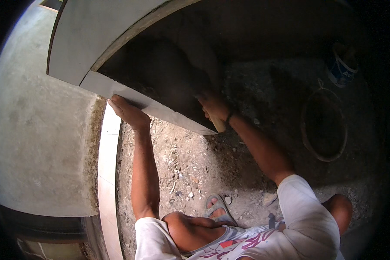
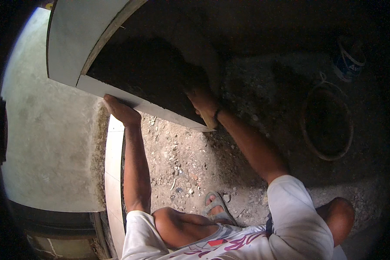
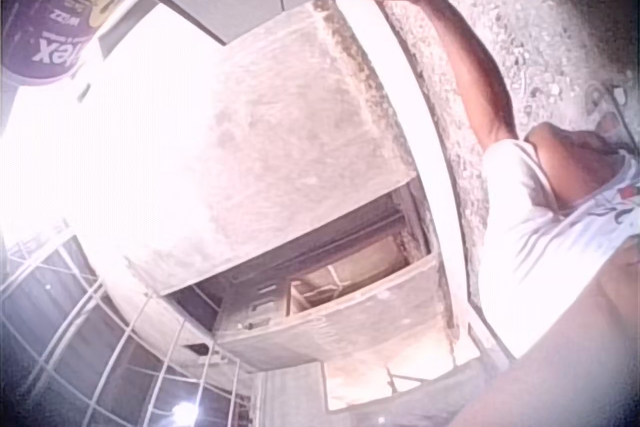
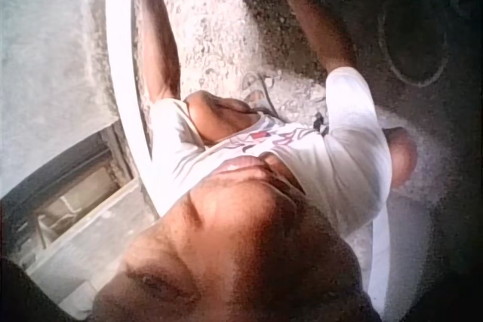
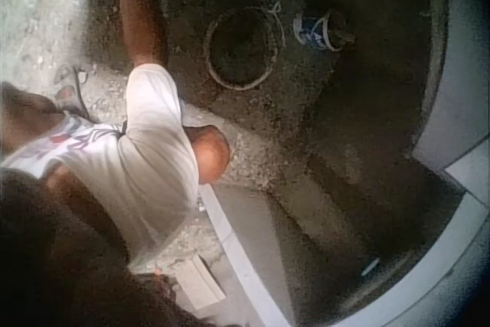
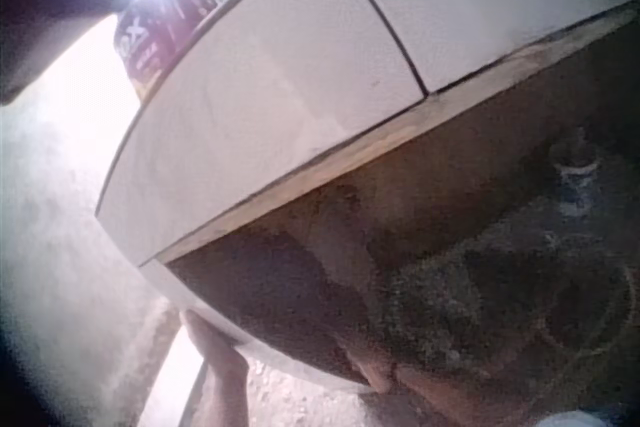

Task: The person applies plaster to a concrete surface using a trowel, scooping material from a bucket on the ground as they work along the bottom edge of a wall.

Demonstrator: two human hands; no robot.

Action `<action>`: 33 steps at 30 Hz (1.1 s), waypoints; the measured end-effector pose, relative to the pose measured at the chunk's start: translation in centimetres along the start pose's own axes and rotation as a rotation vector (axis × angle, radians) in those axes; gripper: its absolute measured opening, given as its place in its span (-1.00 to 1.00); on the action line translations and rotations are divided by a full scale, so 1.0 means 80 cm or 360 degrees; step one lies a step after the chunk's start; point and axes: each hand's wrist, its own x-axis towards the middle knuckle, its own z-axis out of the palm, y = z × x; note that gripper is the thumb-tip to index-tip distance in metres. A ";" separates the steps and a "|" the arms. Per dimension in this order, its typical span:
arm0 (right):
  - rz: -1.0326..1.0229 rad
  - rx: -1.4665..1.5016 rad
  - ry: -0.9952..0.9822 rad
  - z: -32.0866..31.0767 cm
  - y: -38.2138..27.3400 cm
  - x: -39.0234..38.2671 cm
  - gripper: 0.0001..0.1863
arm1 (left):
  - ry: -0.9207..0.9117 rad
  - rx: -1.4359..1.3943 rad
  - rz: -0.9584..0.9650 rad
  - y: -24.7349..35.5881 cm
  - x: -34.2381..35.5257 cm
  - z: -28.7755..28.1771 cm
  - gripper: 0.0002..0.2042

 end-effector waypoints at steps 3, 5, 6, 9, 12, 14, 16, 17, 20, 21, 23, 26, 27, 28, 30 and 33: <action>0.0252 0.0190 0.0059 0.021 0.066 -0.028 -0.75 | 0.0006 -0.0004 -0.0021 -0.005 0.000 -0.005 -0.58; 0.0260 0.0016 -0.0070 0.031 0.116 -0.049 -0.74 | 0.0019 -0.0024 -0.0073 -0.007 -0.003 -0.002 -0.59; 0.0302 0.0102 -0.0048 0.041 0.115 -0.069 -0.73 | 0.0024 -0.0016 -0.0079 -0.004 0.000 -0.008 -0.59; 0.0558 0.0442 0.0040 0.049 0.120 -0.118 -0.72 | 0.0006 -0.0031 -0.0097 0.006 -0.001 -0.009 -0.60; 0.0819 0.0944 0.0058 0.040 0.144 -0.121 -0.71 | -0.0030 -0.0124 -0.0095 0.008 -0.003 -0.003 -0.59; 0.0661 0.1257 -0.0037 0.036 0.143 -0.098 -0.71 | -0.0037 -0.0149 -0.0102 0.008 0.000 -0.002 -0.58; 0.0720 0.1348 -0.0014 0.037 0.096 -0.068 -0.71 | -0.0031 -0.0118 -0.0143 0.010 0.000 -0.003 -0.54; 0.0744 0.1397 -0.0001 0.041 0.066 -0.057 -0.72 | 0.0013 -0.0110 -0.0131 0.015 -0.005 0.004 -0.57; 0.0539 0.1169 -0.0039 0.056 -0.025 -0.055 -0.72 | 0.0024 -0.0162 -0.0178 0.009 -0.002 -0.001 -0.60; 0.0420 0.1083 -0.0077 0.065 -0.060 -0.063 -0.73 | -0.0034 -0.0168 -0.0141 0.003 0.003 -0.012 -0.59; 0.0182 0.0887 -0.0111 0.074 -0.120 -0.078 -0.75 | 0.0026 -0.0093 -0.0107 0.013 0.003 -0.009 -0.61; -0.0412 0.0520 -0.0260 0.083 -0.137 -0.070 -0.74 | -0.0016 -0.0079 -0.0121 0.017 0.001 -0.003 -0.62; -0.0526 0.0376 -0.0243 0.087 -0.138 -0.069 -0.74 | -0.0054 -0.0096 -0.0144 0.015 -0.002 -0.001 -0.61; -0.0524 0.0212 -0.0158 0.096 -0.133 -0.065 -0.74 | -0.0180 -0.0144 -0.0027 0.012 -0.002 0.001 -0.62; -0.0645 -0.0089 0.0054 0.104 -0.134 -0.086 -0.75 | -0.0346 -0.0090 0.0192 0.004 0.003 -0.016 -0.62; -0.1113 -0.0451 0.0502 0.101 -0.072 -0.081 -0.77 | -0.0262 -0.0138 0.0073 0.002 0.001 -0.014 -0.62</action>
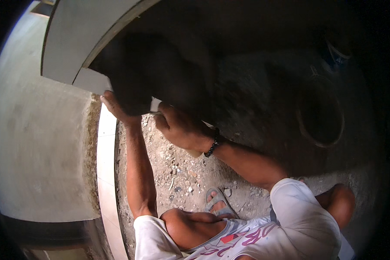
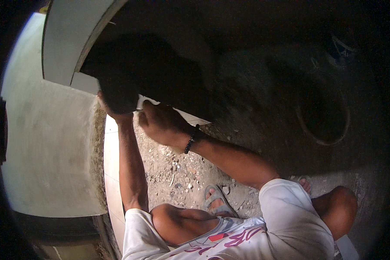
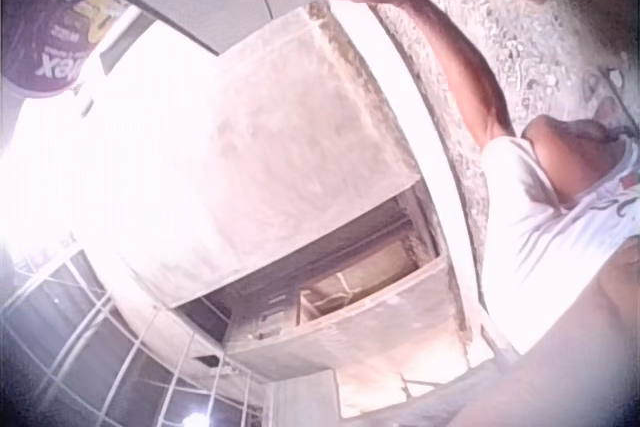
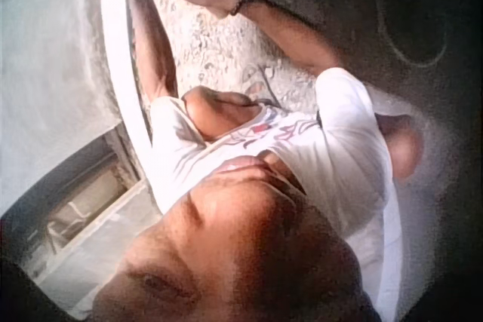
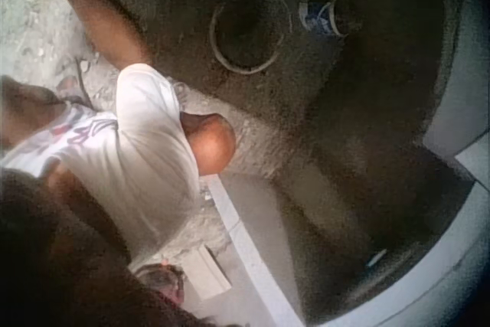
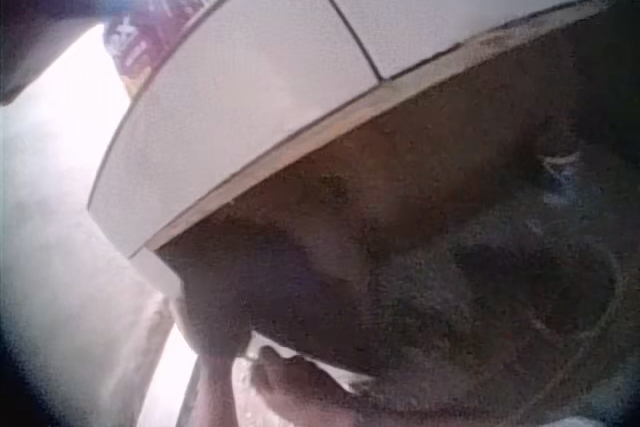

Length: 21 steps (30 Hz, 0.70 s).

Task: The person applies plaster to a concrete surface using a trowel, scooping material from a bucket on the ground as they work along the bottom edge of a wall.

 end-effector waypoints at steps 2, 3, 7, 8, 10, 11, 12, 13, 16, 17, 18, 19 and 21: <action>-0.0014 -0.0050 0.0196 0.004 0.048 -0.024 -0.77 | 0.0224 0.0055 -0.0208 -0.002 -0.005 0.010 -0.62; 0.0424 0.0083 -0.0056 0.003 0.057 -0.036 -0.77 | 0.0221 0.0075 -0.0213 0.002 -0.001 0.005 -0.62; 0.1218 0.0439 -0.0237 0.011 0.133 -0.124 -0.78 | 0.0190 0.0125 -0.0186 -0.002 -0.001 0.007 -0.60; 0.1348 0.0533 -0.0230 0.015 0.145 -0.143 -0.78 | 0.0189 0.0141 -0.0188 0.002 -0.002 0.006 -0.61; 0.1634 0.0763 -0.0271 0.014 0.150 -0.171 -0.76 | 0.0198 0.0167 -0.0202 0.009 -0.001 0.006 -0.61; 0.1756 0.0789 -0.0196 0.015 0.157 -0.192 -0.74 | 0.0203 0.0173 -0.0222 0.013 -0.002 0.010 -0.61; 0.1874 0.0812 -0.0116 0.017 0.168 -0.216 -0.72 | 0.0208 0.0175 -0.0240 0.014 -0.004 0.015 -0.61; 0.1989 0.0842 -0.0044 0.016 0.175 -0.229 -0.71 | 0.0240 0.0197 -0.0243 0.013 -0.003 0.014 -0.61; 0.2255 0.1240 0.0057 -0.003 0.200 -0.224 -0.73 | 0.0271 0.0169 -0.0249 0.010 0.003 0.009 -0.60; 0.2082 0.1340 0.0001 -0.007 0.211 -0.211 -0.74 | 0.0236 0.0070 -0.0269 0.011 0.000 0.015 -0.60; 0.1914 0.1434 -0.0058 -0.012 0.224 -0.194 -0.75 | 0.0203 -0.0025 -0.0295 0.010 -0.004 0.018 -0.59; 0.1744 0.1522 -0.0118 -0.017 0.237 -0.177 -0.76 | 0.0198 -0.0036 -0.0294 0.004 -0.007 0.018 -0.59; 0.2077 0.1875 0.0057 -0.008 0.200 -0.085 -0.74 | 0.0201 0.0014 -0.0231 -0.010 0.000 -0.014 -0.58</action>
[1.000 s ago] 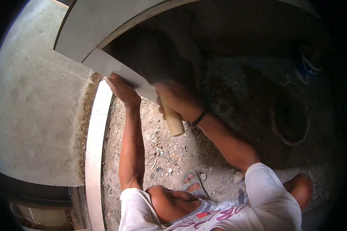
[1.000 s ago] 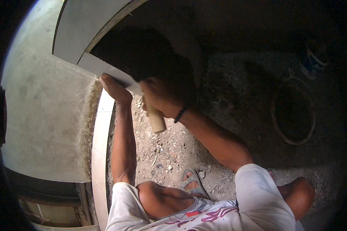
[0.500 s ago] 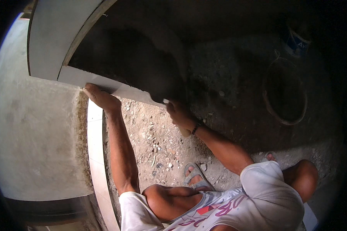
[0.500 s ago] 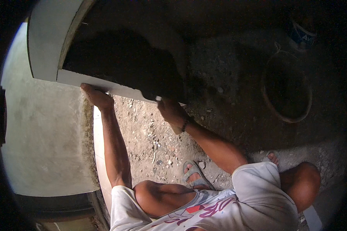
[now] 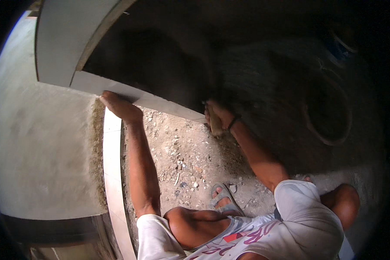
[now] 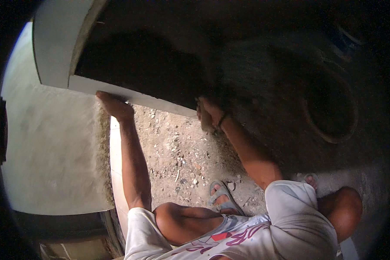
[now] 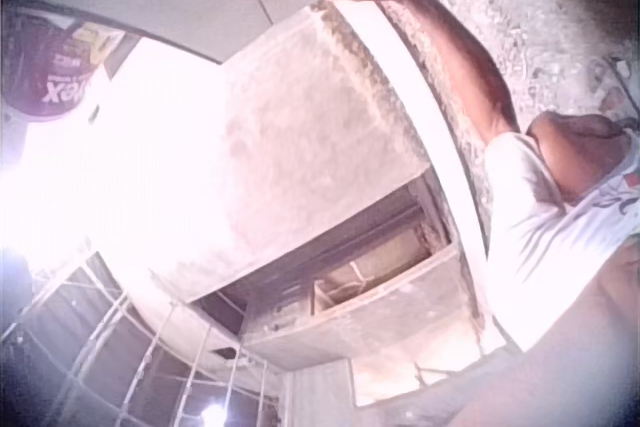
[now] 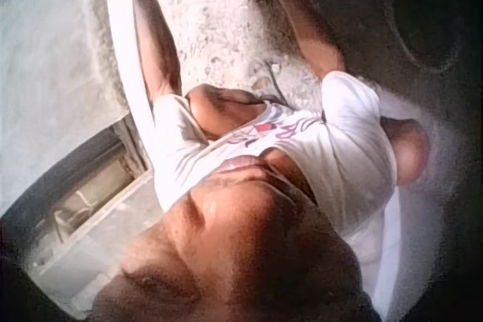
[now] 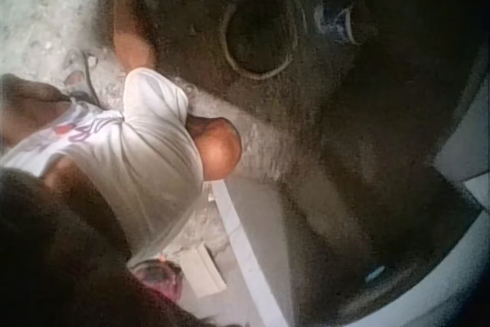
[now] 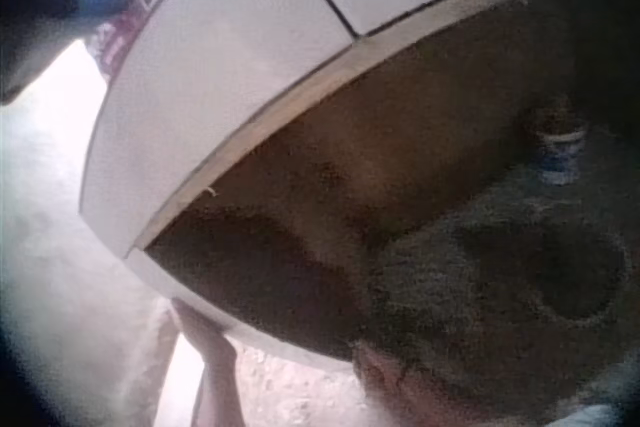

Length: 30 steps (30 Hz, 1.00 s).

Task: The person applies plaster to a concrete surface using a trowel, scooping material from a bucket on the ground as they work along the bottom edge of a wall.

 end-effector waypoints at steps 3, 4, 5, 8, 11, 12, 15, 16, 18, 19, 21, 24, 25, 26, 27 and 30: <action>-0.0089 -0.0195 -0.0099 0.079 -0.068 -0.008 -0.71 | -0.0015 0.0124 0.0182 -0.004 0.004 0.005 -0.58; -0.0105 -0.0285 -0.0146 0.100 -0.087 -0.013 -0.71 | -0.0037 0.0135 0.0180 -0.007 0.005 0.005 -0.59; -0.0119 -0.0379 -0.0169 0.112 -0.105 -0.017 -0.72 | -0.0017 0.0091 0.0124 -0.008 -0.001 0.015 -0.59; -0.0223 -0.0577 -0.0247 0.179 -0.127 -0.049 -0.74 | 0.0053 0.0058 0.0038 0.007 -0.006 0.025 -0.61; -0.1117 -0.1268 -0.0572 0.214 -0.125 -0.075 -0.77 | 0.0097 0.0069 0.0056 0.015 -0.006 0.025 -0.61; -0.1538 -0.1613 -0.0667 0.219 -0.121 -0.082 -0.78 | 0.0097 0.0030 0.0052 0.016 -0.006 0.026 -0.62; -0.2950 -0.2506 -0.0537 0.232 -0.104 -0.107 -0.83 | 0.0077 -0.0142 -0.0021 0.028 -0.007 0.034 -0.65; -0.2289 -0.2314 -0.0462 0.235 -0.089 -0.126 -0.84 | 0.0067 -0.0212 -0.0058 0.030 -0.006 0.036 -0.66; -0.2122 -0.1986 -0.0164 0.234 -0.060 -0.146 -0.85 | -0.0159 0.0745 0.0826 0.022 0.002 0.020 -0.67; -0.2074 -0.2039 -0.0158 0.217 -0.054 -0.143 -0.83 | -0.0166 0.0708 0.0886 0.014 -0.002 0.022 -0.67; -0.2081 -0.2037 0.0022 0.186 -0.046 -0.115 -0.83 | -0.0174 -0.0022 0.0154 0.018 -0.011 0.023 -0.64; -0.1893 -0.1928 0.0040 0.141 -0.040 -0.092 -0.79 | -0.0026 0.0016 0.0087 0.012 -0.008 0.023 -0.61; -0.1694 -0.1906 0.0069 0.118 -0.029 -0.077 -0.78 | -0.0040 0.0115 0.0063 0.010 -0.005 0.020 -0.60; -0.1487 -0.1882 0.0102 0.096 -0.018 -0.066 -0.77 | -0.0032 0.0113 0.0054 0.008 -0.005 0.020 -0.60; -0.1218 -0.1723 0.0083 0.083 -0.009 -0.062 -0.77 | -0.0019 0.0116 0.0048 0.008 -0.005 0.017 -0.60; -0.0673 -0.1310 0.0111 0.040 0.030 -0.056 -0.77 | -0.0009 0.0092 0.0017 0.014 -0.005 0.013 -0.61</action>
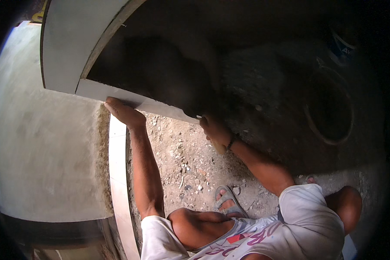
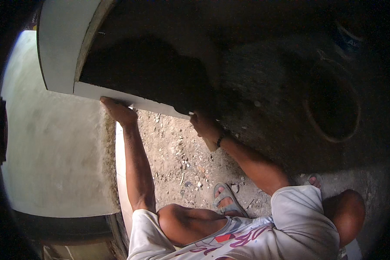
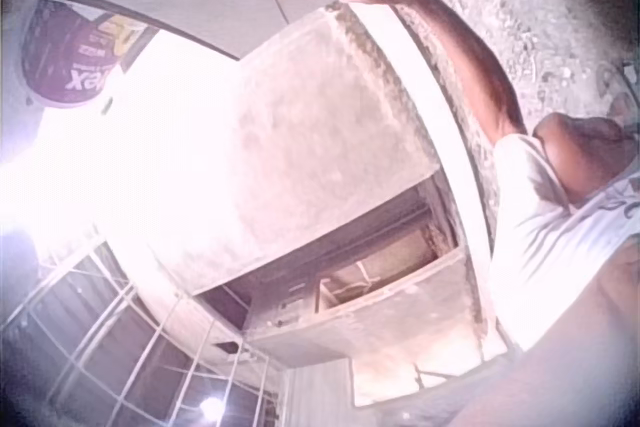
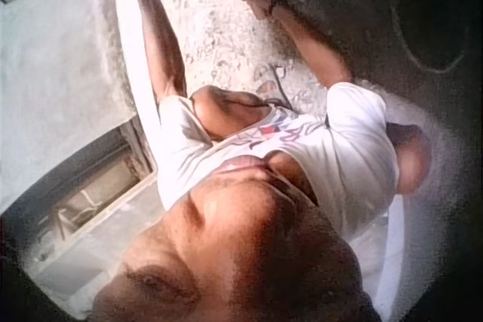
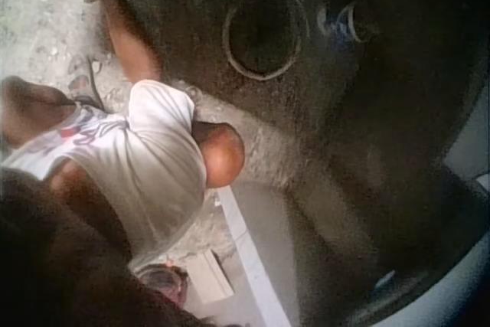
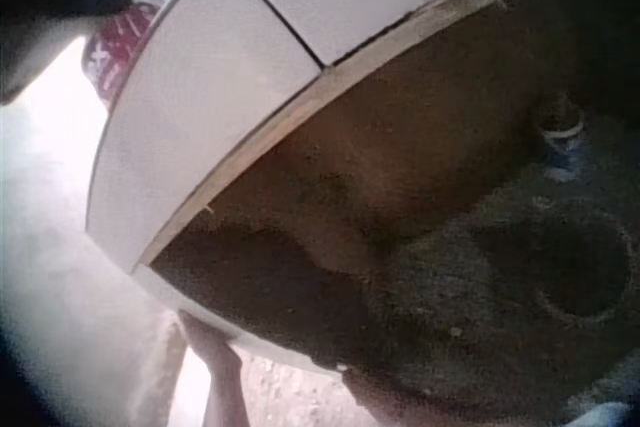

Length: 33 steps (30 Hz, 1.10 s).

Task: The person applies plaster to a concrete surface using a trowel, scooping material from a bucket on the ground as they work along the bottom edge of a wall.

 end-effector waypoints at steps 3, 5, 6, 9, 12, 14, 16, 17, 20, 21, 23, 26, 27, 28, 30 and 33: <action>0.0312 0.0273 0.0149 -0.006 0.071 -0.010 -0.80 | 0.0038 -0.0013 -0.0033 -0.002 0.002 0.001 -0.60; 0.0742 0.0561 0.0193 -0.018 0.096 -0.009 -0.79 | 0.0007 0.0014 -0.0002 -0.005 0.000 0.003 -0.60; 0.0714 0.0646 0.0218 -0.017 0.097 -0.003 -0.79 | -0.0007 0.0030 0.0019 -0.006 0.001 0.003 -0.60; 0.0530 0.0940 0.0123 -0.016 0.084 0.026 -0.76 | -0.0061 0.0196 0.0146 -0.008 0.000 0.002 -0.48; 0.0334 0.0910 -0.0125 -0.002 -0.006 0.069 -0.59 | 0.0035 0.0109 0.0020 0.003 0.000 0.005 -0.55; 0.0009 0.0797 -0.0303 0.007 -0.075 0.059 -0.62 | 0.0025 0.0162 0.0133 0.000 0.001 0.002 -0.55; -0.1031 0.0023 -0.0163 0.021 -0.100 0.051 -0.72 | -0.0015 0.0122 0.0157 -0.005 -0.004 0.015 -0.55; -0.1520 -0.0387 0.0107 0.026 -0.109 0.045 -0.75 | -0.0043 0.0066 0.0120 -0.007 -0.010 0.026 -0.55; -0.0736 -0.0458 -0.0164 0.043 -0.168 -0.039 -0.74 | -0.0188 -0.0054 -0.0016 -0.034 0.022 -0.032 -0.54; -0.0670 -0.0470 -0.0256 0.035 -0.163 -0.057 -0.72 | -0.0203 -0.0385 -0.0203 -0.043 0.034 -0.045 -0.52; -0.0415 -0.0495 -0.0333 -0.014 -0.139 -0.077 -0.68 | -0.0094 0.0024 -0.0026 -0.038 0.015 -0.030 -0.50; -0.0258 -0.0573 -0.0407 -0.089 -0.127 -0.075 -0.56 | 0.0182 0.0474 0.0153 -0.017 0.005 -0.024 -0.48; 0.0040 -0.0419 -0.0568 -0.127 -0.126 -0.075 -0.48 | 0.0149 0.0398 0.0118 0.000 0.000 -0.009 -0.47; 0.0356 -0.0237 -0.0690 -0.175 -0.124 -0.082 -0.39 | 0.0093 0.0314 0.0063 0.007 -0.010 0.011 -0.45; 0.0512 -0.0548 -0.0522 -0.256 -0.150 -0.108 -0.30 | 0.0072 0.0355 0.0027 0.001 -0.019 0.021 -0.43; 0.0320 -0.1897 -0.0119 -0.347 -0.226 -0.180 -0.37 | 0.0193 0.0490 0.0026 -0.019 -0.022 0.030 -0.39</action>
